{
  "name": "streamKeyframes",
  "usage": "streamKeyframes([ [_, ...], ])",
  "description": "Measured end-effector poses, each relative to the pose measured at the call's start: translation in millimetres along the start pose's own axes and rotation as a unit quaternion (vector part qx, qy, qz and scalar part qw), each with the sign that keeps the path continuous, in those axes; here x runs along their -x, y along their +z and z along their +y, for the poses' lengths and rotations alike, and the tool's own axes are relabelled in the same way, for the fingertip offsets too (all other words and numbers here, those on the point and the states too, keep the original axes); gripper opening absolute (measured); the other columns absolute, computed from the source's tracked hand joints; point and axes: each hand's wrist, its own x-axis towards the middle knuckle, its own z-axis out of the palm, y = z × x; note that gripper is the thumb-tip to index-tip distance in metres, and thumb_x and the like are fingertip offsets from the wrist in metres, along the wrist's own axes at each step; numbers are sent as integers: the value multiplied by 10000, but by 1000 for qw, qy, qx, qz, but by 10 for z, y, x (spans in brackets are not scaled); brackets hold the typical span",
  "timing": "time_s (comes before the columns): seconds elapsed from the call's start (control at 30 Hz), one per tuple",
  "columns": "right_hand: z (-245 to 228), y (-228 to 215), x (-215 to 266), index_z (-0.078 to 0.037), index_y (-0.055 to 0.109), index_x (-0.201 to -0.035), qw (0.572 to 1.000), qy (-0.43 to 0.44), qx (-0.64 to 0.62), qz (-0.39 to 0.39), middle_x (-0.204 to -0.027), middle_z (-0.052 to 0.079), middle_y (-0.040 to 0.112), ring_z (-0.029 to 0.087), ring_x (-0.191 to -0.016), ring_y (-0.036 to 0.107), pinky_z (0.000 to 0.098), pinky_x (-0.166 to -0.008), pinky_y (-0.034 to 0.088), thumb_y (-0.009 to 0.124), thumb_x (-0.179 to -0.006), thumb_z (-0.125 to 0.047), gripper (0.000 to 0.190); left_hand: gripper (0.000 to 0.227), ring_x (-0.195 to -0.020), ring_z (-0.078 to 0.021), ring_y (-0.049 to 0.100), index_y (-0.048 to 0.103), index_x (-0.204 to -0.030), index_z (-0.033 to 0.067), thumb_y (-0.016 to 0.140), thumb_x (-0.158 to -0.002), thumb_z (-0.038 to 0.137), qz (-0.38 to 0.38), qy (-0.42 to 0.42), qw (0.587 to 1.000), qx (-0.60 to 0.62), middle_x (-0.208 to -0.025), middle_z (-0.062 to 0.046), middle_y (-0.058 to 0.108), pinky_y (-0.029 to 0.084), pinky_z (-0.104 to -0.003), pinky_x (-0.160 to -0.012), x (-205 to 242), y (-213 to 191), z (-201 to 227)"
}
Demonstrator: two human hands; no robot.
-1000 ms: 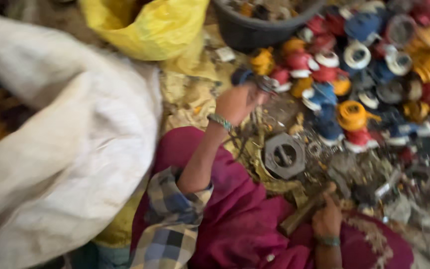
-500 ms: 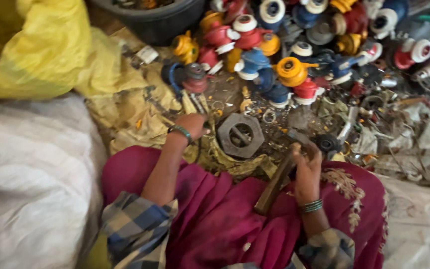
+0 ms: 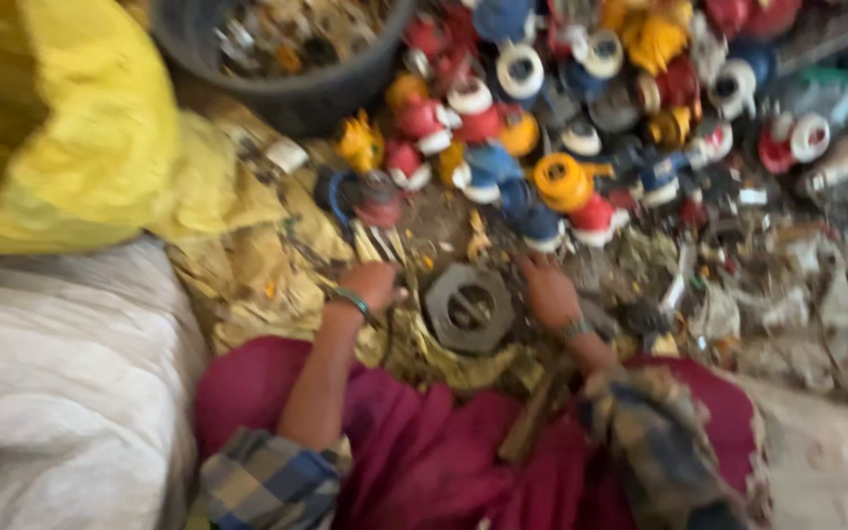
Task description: The person sits on the floor and uses a hammer and metal anvil to break apart colorful plastic components. They repeatedly strike the parts, separate the pieces, and place the broken fragments into a nearby bucket.
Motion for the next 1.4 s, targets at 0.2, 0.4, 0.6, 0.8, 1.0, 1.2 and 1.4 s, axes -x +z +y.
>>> streamKeyframes([
  [0.2,-396,-544,170,-136,570,-1397,993,82,-86,28,-1238,180,664,430,-1070,640,514,-833,541,676,-870,-169,538,312,-997,-396,715,742,-1093,100,687,-923,355,35,-22,999,-4,-1056,-185,745,563,-538,-851,-264,235,-73],
  [0.4,-1294,-1482,-767,-93,560,-1349,985,-149,-69,-50,-1178,192,677,412,-1020,665,499,-843,546,788,-809,-332,633,400,-957,-420,704,723,-1126,82,750,-828,348,101,63,989,84,-1014,-231,730,555,-540,-844,-392,181,31],
  [0.6,-1979,-3735,-2724,55,535,-1339,909,-212,-9,360,-1167,226,626,338,-981,641,447,-763,546,873,-958,-275,607,422,-1047,-392,692,719,-1154,99,740,-879,419,27,-10,998,49,-1116,-198,723,552,-526,-893,-167,-48,1],
  [0.8,-2448,-3737,-1624,46,502,-1386,852,-282,-85,432,-1286,203,601,311,-1085,628,385,-873,547,743,-958,-85,509,393,-989,-411,690,712,-1098,68,721,-886,399,62,45,995,70,-1042,-211,715,546,-553,-835,-352,161,-94],
  [1.0,-1692,-2018,-862,-57,716,-1094,969,-141,-78,186,-1115,126,708,335,-995,697,429,-839,564,737,-929,-116,176,311,-930,-405,723,748,-1010,71,577,-919,314,87,46,993,60,-978,-211,732,565,-542,-806,-473,338,-217],
  [1.2,-232,-648,-669,-99,770,-1066,996,33,-76,-26,-1018,148,750,333,-919,728,434,-838,573,723,-896,-215,211,382,-987,-400,692,674,-1123,66,733,-876,352,82,58,993,66,-1021,-198,729,543,-529,-833,-88,-176,34],
  [1.4,103,238,-639,-85,666,-1213,998,-48,-35,13,-1081,197,699,418,-937,690,517,-771,562,738,-793,-223,448,380,-995,-385,695,673,-1133,87,751,-877,357,78,29,994,75,-1008,-176,734,544,-523,-836,105,-406,155],
])
